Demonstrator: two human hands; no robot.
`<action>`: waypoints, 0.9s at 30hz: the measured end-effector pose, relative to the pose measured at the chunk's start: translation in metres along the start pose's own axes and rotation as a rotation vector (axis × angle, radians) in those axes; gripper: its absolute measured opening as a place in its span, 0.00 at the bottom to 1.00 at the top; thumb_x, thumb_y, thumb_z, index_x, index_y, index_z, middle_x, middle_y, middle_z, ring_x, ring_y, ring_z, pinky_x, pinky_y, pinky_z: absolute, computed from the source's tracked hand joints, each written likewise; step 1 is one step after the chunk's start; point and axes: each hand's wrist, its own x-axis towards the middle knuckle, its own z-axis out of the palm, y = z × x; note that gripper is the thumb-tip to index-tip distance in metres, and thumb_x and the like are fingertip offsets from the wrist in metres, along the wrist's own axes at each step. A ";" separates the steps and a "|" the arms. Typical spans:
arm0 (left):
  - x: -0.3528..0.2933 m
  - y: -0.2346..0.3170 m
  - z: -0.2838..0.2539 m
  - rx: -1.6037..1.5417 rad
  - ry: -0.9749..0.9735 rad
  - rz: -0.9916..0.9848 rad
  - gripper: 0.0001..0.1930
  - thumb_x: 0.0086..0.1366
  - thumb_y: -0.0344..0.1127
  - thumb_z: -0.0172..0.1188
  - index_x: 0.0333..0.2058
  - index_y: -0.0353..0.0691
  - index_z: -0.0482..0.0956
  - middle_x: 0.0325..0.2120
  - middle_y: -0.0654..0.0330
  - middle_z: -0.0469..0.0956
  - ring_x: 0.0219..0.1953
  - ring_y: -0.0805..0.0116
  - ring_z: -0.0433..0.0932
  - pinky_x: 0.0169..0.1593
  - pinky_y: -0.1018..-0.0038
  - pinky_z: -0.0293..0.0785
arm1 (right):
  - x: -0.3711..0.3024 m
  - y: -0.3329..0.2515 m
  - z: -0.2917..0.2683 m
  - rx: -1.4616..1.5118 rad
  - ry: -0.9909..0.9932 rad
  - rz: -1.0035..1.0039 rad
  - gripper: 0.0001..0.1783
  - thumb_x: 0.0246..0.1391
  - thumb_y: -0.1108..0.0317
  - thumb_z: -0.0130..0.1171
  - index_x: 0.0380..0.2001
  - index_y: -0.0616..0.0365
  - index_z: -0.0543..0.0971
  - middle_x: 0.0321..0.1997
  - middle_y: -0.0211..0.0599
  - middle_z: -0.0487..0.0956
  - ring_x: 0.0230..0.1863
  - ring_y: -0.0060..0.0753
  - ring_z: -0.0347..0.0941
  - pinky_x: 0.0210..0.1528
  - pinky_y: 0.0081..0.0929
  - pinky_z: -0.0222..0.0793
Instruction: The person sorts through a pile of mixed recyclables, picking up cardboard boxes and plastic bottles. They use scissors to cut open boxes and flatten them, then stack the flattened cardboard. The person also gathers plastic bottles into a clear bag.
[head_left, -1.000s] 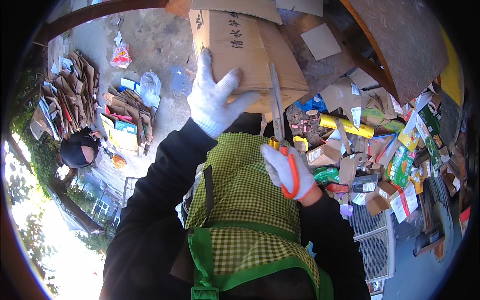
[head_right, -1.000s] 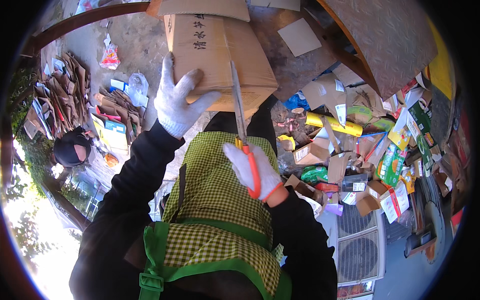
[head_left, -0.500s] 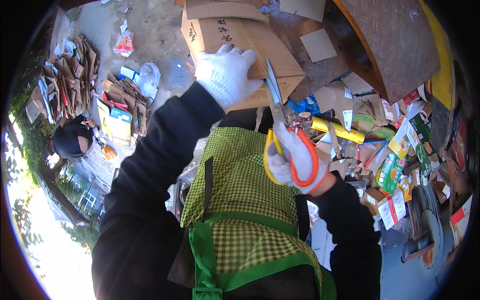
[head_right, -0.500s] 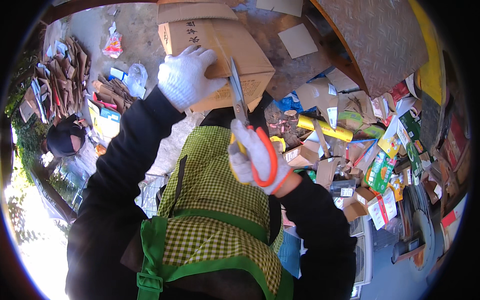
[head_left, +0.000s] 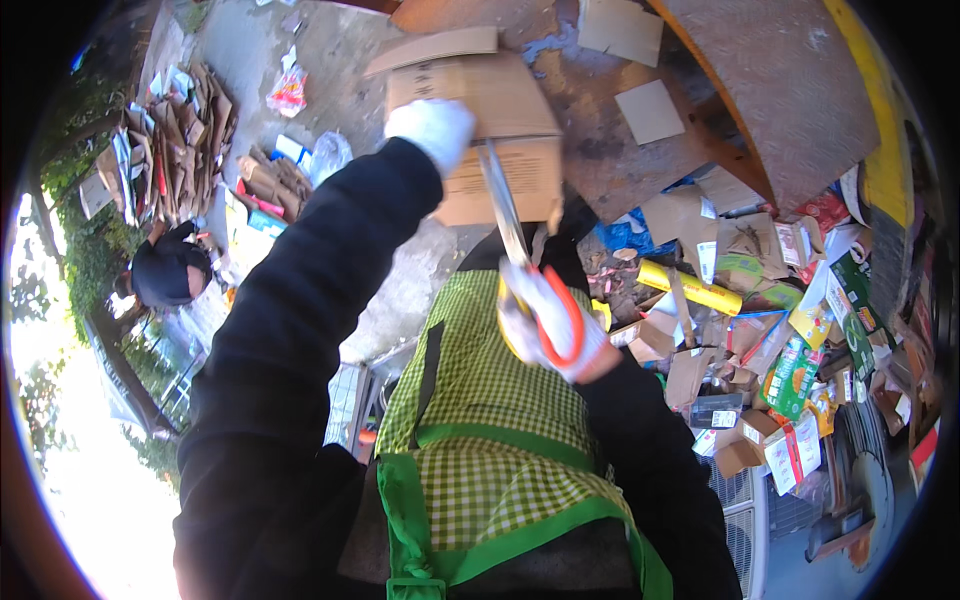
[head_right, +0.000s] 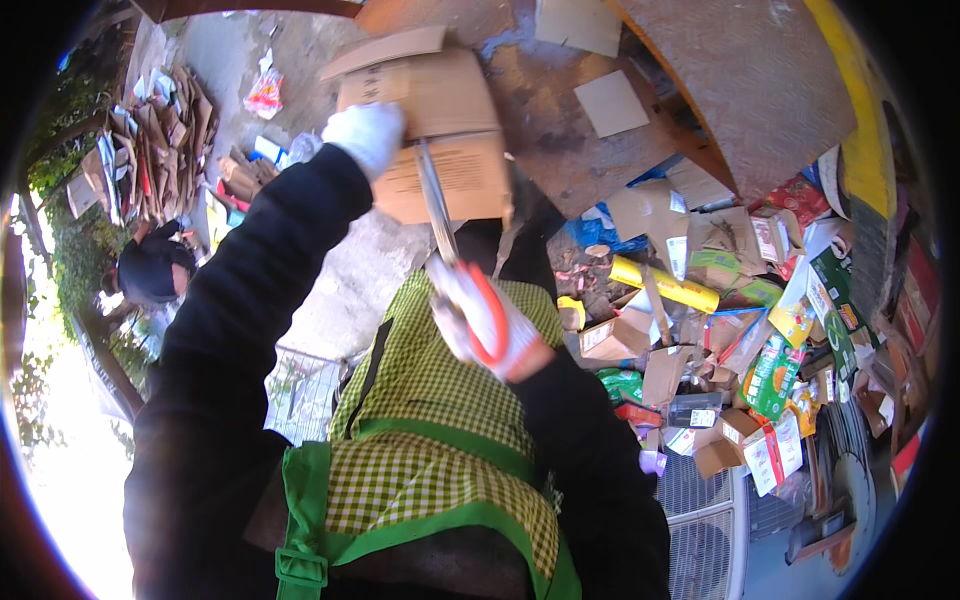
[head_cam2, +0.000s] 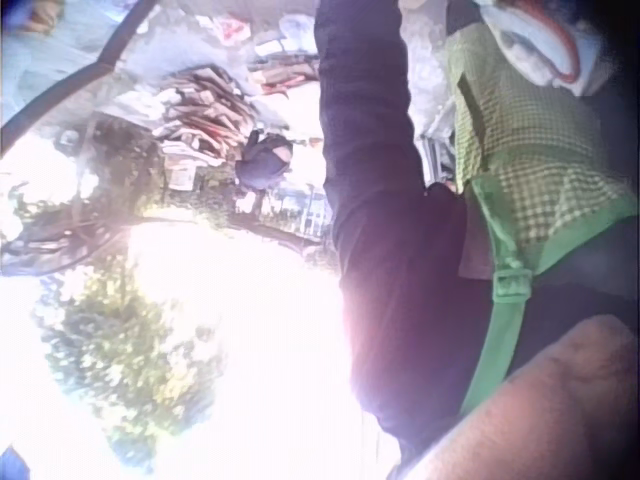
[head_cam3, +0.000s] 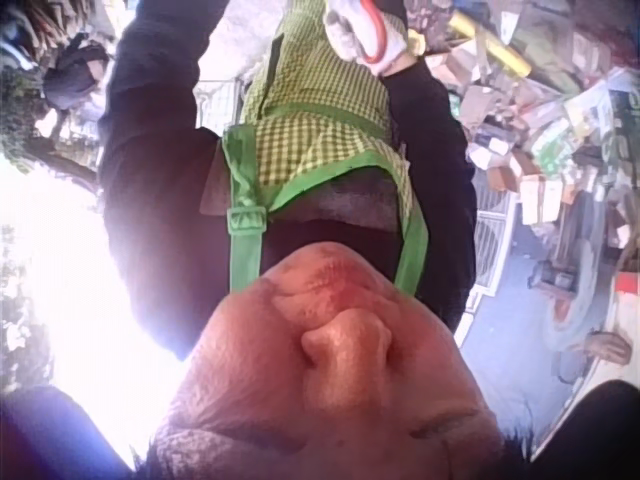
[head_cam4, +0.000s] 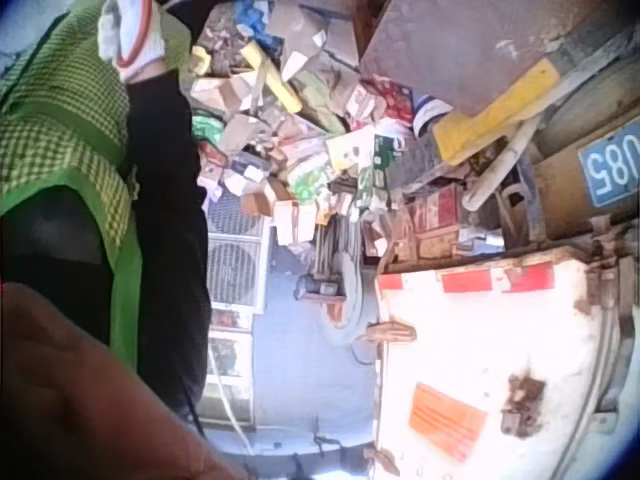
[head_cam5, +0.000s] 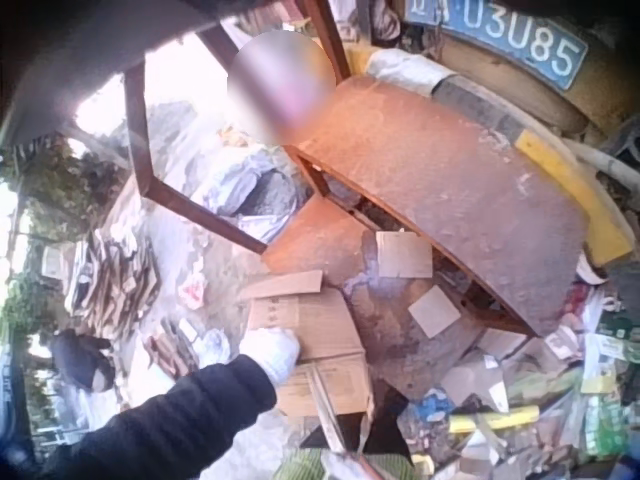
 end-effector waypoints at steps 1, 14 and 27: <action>0.000 -0.010 0.002 -0.002 0.037 -0.021 0.11 0.65 0.35 0.55 0.38 0.43 0.86 0.38 0.50 0.86 0.42 0.49 0.86 0.43 0.55 0.83 | -0.021 -0.003 -0.015 -0.006 0.032 0.121 0.23 0.67 0.46 0.56 0.25 0.49 0.71 0.14 0.29 0.68 0.12 0.28 0.65 0.16 0.28 0.59; -0.027 -0.030 0.012 0.217 0.226 0.069 0.07 0.62 0.33 0.55 0.35 0.36 0.78 0.28 0.48 0.84 0.28 0.49 0.86 0.30 0.57 0.82 | -0.183 -0.306 -0.075 -1.900 2.063 -0.659 0.37 0.55 0.44 0.63 0.61 0.57 0.74 0.55 0.55 0.81 0.57 0.59 0.77 0.59 0.46 0.72; -0.075 0.111 -0.028 -0.034 0.301 0.280 0.07 0.56 0.32 0.61 0.30 0.37 0.85 0.24 0.54 0.81 0.28 0.55 0.84 0.26 0.60 0.79 | 0.016 -0.110 0.018 -2.061 0.854 -1.790 0.11 0.52 0.63 0.63 0.34 0.60 0.82 0.39 0.41 0.82 0.44 0.45 0.78 0.49 0.41 0.73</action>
